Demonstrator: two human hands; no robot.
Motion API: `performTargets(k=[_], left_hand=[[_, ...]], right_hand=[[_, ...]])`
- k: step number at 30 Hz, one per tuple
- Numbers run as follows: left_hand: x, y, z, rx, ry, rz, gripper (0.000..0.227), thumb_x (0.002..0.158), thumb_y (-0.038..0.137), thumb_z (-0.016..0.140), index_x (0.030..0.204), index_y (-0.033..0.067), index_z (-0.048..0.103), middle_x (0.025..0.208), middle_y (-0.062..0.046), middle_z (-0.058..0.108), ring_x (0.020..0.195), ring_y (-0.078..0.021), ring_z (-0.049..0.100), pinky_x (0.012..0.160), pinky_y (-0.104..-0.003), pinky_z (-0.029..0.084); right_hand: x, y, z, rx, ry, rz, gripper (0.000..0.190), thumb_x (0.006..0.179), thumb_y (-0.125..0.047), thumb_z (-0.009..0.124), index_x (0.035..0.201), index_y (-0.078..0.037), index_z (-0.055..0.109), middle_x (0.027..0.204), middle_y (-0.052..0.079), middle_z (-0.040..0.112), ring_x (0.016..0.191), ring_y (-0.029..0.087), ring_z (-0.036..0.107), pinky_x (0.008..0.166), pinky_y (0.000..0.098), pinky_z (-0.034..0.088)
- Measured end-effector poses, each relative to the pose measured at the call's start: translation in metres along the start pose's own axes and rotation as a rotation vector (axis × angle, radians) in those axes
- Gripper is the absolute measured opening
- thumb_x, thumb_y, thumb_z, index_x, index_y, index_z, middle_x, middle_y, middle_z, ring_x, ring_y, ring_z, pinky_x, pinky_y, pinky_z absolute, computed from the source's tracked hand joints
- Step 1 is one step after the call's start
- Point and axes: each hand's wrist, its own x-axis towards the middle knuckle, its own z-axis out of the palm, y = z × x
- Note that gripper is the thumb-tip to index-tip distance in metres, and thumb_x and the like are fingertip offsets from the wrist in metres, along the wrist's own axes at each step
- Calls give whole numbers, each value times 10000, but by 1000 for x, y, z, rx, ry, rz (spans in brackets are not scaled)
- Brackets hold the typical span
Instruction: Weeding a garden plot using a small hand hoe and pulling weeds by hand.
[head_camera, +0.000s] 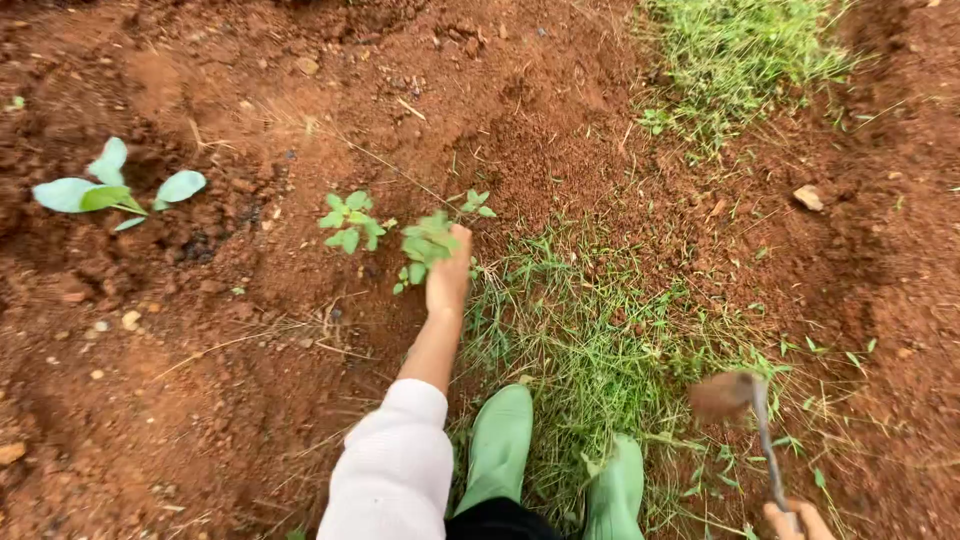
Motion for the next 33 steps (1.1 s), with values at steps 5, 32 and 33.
performTargets(k=[5, 32, 33], left_hand=[[25, 42, 49, -299, -355, -34, 666, 971, 416, 630, 1465, 6, 454, 1172, -44, 555, 1052, -144, 524, 1032, -404, 385], [22, 96, 97, -1364, -327, -574, 543, 1092, 437, 385, 1019, 32, 739, 632, -213, 688, 503, -332, 675, 485, -456, 554], [19, 102, 104, -1391, -339, -592, 552, 1079, 439, 382, 1013, 19, 734, 603, -209, 684, 462, -319, 665, 448, -448, 547]], right_hand=[[50, -350, -13, 277, -281, 274, 258, 1024, -257, 583, 1087, -7, 597, 625, 74, 536, 495, 183, 518, 469, 351, 410], [68, -609, 275, 440, -527, -26, 180, 1069, -267, 445, 955, -131, 475, 554, -28, 492, 426, 76, 472, 376, 263, 372], [74, -608, 269, 312, -618, -25, 215, 1067, -282, 447, 919, -128, 476, 547, -22, 499, 411, 86, 472, 361, 269, 376]])
